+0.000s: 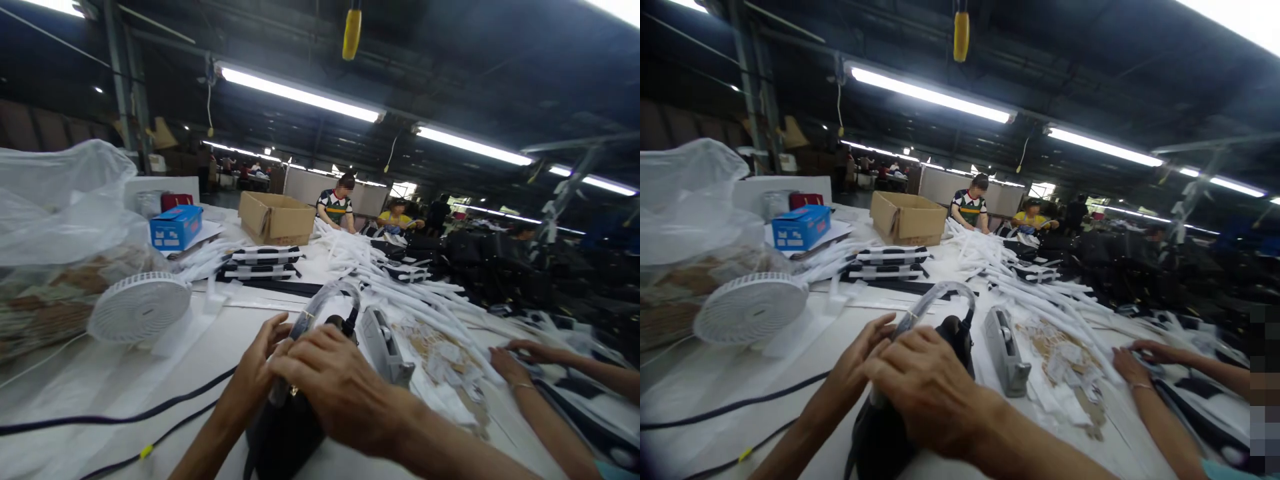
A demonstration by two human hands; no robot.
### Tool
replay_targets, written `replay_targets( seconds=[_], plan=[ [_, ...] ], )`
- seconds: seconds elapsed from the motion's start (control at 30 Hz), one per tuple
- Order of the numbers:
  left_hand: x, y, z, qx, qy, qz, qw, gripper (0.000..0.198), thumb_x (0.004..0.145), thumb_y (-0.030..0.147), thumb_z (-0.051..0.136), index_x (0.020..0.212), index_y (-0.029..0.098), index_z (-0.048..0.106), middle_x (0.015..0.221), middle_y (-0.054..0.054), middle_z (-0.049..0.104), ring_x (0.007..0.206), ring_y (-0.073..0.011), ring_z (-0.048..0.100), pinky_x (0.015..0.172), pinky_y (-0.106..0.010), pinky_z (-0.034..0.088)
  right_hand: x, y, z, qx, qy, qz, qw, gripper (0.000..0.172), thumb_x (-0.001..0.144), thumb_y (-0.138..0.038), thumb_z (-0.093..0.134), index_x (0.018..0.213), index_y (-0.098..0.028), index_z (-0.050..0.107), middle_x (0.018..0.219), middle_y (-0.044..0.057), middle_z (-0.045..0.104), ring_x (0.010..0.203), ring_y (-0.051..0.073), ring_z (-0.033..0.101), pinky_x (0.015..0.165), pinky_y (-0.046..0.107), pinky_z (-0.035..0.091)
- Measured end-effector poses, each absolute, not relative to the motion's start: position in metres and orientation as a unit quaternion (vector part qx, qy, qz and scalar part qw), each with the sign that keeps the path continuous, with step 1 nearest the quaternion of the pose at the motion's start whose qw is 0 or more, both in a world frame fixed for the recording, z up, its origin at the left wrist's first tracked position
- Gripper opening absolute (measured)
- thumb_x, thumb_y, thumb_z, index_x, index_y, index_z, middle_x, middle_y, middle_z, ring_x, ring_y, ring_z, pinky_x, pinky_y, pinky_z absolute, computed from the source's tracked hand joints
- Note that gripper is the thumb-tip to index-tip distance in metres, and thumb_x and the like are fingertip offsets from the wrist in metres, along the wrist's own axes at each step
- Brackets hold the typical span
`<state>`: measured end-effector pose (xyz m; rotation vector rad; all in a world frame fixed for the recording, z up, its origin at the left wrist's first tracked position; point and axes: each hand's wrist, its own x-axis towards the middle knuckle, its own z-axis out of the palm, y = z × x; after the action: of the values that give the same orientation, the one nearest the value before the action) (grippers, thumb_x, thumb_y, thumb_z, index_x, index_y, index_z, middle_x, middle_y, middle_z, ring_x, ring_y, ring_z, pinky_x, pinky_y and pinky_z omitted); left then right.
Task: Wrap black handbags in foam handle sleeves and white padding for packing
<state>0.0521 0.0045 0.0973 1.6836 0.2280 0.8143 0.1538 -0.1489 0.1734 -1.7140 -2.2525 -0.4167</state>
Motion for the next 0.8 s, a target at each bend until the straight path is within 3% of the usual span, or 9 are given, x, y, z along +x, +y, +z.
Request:
replay_targets(
  seconds=[0.07,0.13,0.2,0.27,0.37,0.5,0.63,0.73,0.8],
  plan=[
    [0.066,-0.005,0.115,0.684,0.082,0.337,0.641,0.045,0.088,0.054,0.056,0.116,0.02,0.054,0.105,-0.009,0.068,0.101,-0.0237,0.064,0.088,-0.036,0.053,0.168,-0.142,0.198,-0.604,-0.754,-0.22,0.137,0.042,0.091,-0.01,0.049,0.132,-0.021,0.049,0.128,0.009,0.06,0.128,0.023,0.046,0.111,0.043,0.031],
    [0.075,-0.014,0.124,0.679,0.08,0.307,0.662,0.039,0.086,0.057,0.056,0.094,0.019,0.058,0.082,-0.003,0.065,0.078,-0.0189,0.063,0.071,-0.029,0.052,0.181,-0.131,0.206,-0.605,-0.739,-0.273,0.117,0.045,0.091,-0.01,0.049,0.135,-0.02,0.045,0.135,0.011,0.055,0.134,0.025,0.039,0.115,0.048,0.025],
    [0.081,-0.021,0.125,0.689,0.093,0.275,0.664,0.043,0.086,0.061,0.055,0.076,0.019,0.053,0.061,0.002,0.054,0.056,-0.0127,0.05,0.054,-0.023,0.042,0.194,-0.118,0.204,-0.621,-0.725,-0.284,0.089,0.045,0.091,-0.011,0.051,0.135,-0.019,0.046,0.123,0.012,0.063,0.124,0.026,0.05,0.109,0.048,0.032],
    [0.083,-0.027,0.12,0.683,0.113,0.278,0.666,0.048,0.084,0.064,0.055,0.068,0.019,0.046,0.054,0.006,0.04,0.048,-0.0089,0.035,0.045,-0.02,0.03,0.207,-0.105,0.198,-0.668,-0.696,-0.255,0.074,0.036,0.092,-0.015,0.05,0.128,-0.019,0.052,0.094,0.009,0.071,0.096,0.024,0.065,0.093,0.04,0.045],
    [0.079,-0.031,0.112,0.645,0.125,0.326,0.68,0.049,0.08,0.065,0.059,0.067,0.02,0.044,0.056,0.007,0.029,0.048,-0.0076,0.025,0.042,-0.018,0.021,0.231,-0.092,0.182,-0.723,-0.653,-0.177,0.143,0.021,0.095,-0.026,0.049,0.111,-0.022,0.062,0.073,0.002,0.07,0.067,0.017,0.065,0.069,0.026,0.045],
    [0.068,-0.03,0.106,0.603,0.133,0.373,0.692,0.048,0.077,0.063,0.063,0.065,0.02,0.046,0.055,0.007,0.03,0.048,-0.008,0.028,0.041,-0.018,0.028,0.271,-0.089,0.142,-0.728,-0.591,-0.085,0.338,0.023,0.095,-0.027,0.045,0.098,-0.022,0.067,0.088,0.003,0.072,0.081,0.018,0.067,0.076,0.027,0.045],
    [0.065,-0.022,0.105,0.563,0.155,0.39,0.712,0.048,0.074,0.063,0.067,0.065,0.02,0.046,0.053,0.007,0.033,0.046,-0.0072,0.03,0.041,-0.018,0.032,0.303,-0.099,0.104,-0.75,-0.535,-0.062,0.384,0.031,0.093,-0.03,0.043,0.085,-0.016,0.069,0.079,0.007,0.07,0.075,0.02,0.065,0.073,0.032,0.048],
    [0.068,-0.009,0.107,0.559,0.162,0.387,0.715,0.05,0.077,0.066,0.062,0.067,0.02,0.046,0.049,0.008,0.033,0.041,-0.0061,0.027,0.037,-0.017,0.026,0.315,-0.113,0.1,-0.74,-0.539,0.008,0.401,0.033,0.081,-0.04,0.062,0.103,-0.017,0.07,0.099,0.008,0.071,0.092,0.023,0.065,0.084,0.035,0.05],
    [0.068,0.0,0.105,0.587,0.141,0.395,0.693,0.052,0.079,0.072,0.055,0.074,0.02,0.052,0.051,0.006,0.043,0.043,-0.0082,0.037,0.04,-0.018,0.033,0.321,-0.123,0.105,-0.721,-0.535,0.097,0.43,0.059,0.07,-0.044,0.074,0.123,-0.02,0.063,0.121,0.009,0.065,0.11,0.026,0.06,0.095,0.039,0.046]
  ],
)
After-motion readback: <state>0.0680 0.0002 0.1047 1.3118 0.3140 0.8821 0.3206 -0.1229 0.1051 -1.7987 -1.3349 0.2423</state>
